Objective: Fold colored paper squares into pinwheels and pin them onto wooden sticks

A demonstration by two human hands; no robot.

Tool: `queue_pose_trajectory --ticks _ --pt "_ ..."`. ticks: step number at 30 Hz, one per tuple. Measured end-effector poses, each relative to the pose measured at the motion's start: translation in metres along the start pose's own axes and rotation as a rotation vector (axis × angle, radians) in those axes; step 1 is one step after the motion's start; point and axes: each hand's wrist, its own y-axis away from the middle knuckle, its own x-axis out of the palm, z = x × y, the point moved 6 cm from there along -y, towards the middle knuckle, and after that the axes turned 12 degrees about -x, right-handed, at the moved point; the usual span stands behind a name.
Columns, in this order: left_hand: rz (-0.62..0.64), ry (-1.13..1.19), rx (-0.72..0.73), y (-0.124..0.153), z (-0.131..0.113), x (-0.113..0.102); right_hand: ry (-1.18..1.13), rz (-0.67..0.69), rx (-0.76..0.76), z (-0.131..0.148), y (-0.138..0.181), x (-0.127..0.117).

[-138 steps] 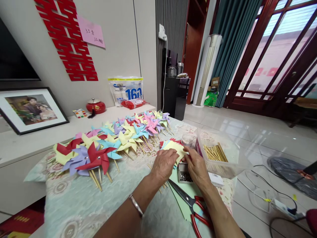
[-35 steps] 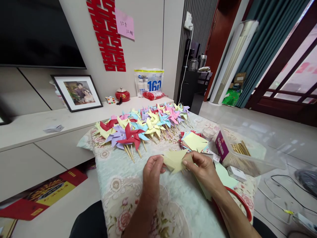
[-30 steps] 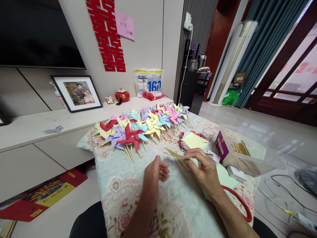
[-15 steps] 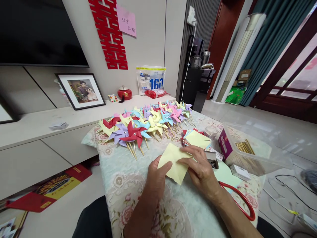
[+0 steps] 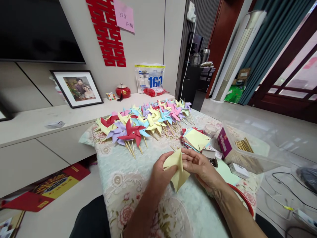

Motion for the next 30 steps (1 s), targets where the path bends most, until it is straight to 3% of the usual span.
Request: queue_pose_trajectory --ticks 5,15,19,26,30 --pt "0.022 -0.098 -0.029 -0.005 0.006 0.006 0.030 0.066 -0.027 -0.002 0.001 0.003" --pt "0.116 0.043 -0.085 -0.001 0.007 0.003 0.087 -0.173 -0.102 -0.002 -0.003 -0.016" --pt "0.124 -0.026 -0.093 -0.001 0.007 0.006 0.122 -0.235 -0.167 0.000 -0.003 -0.017" --pt "0.054 -0.060 -0.053 -0.004 0.008 0.006 0.118 -0.199 -0.166 -0.004 -0.003 -0.013" --pt "0.043 -0.052 -0.026 -0.005 0.008 0.003 0.145 -0.098 -0.131 -0.006 -0.003 -0.007"
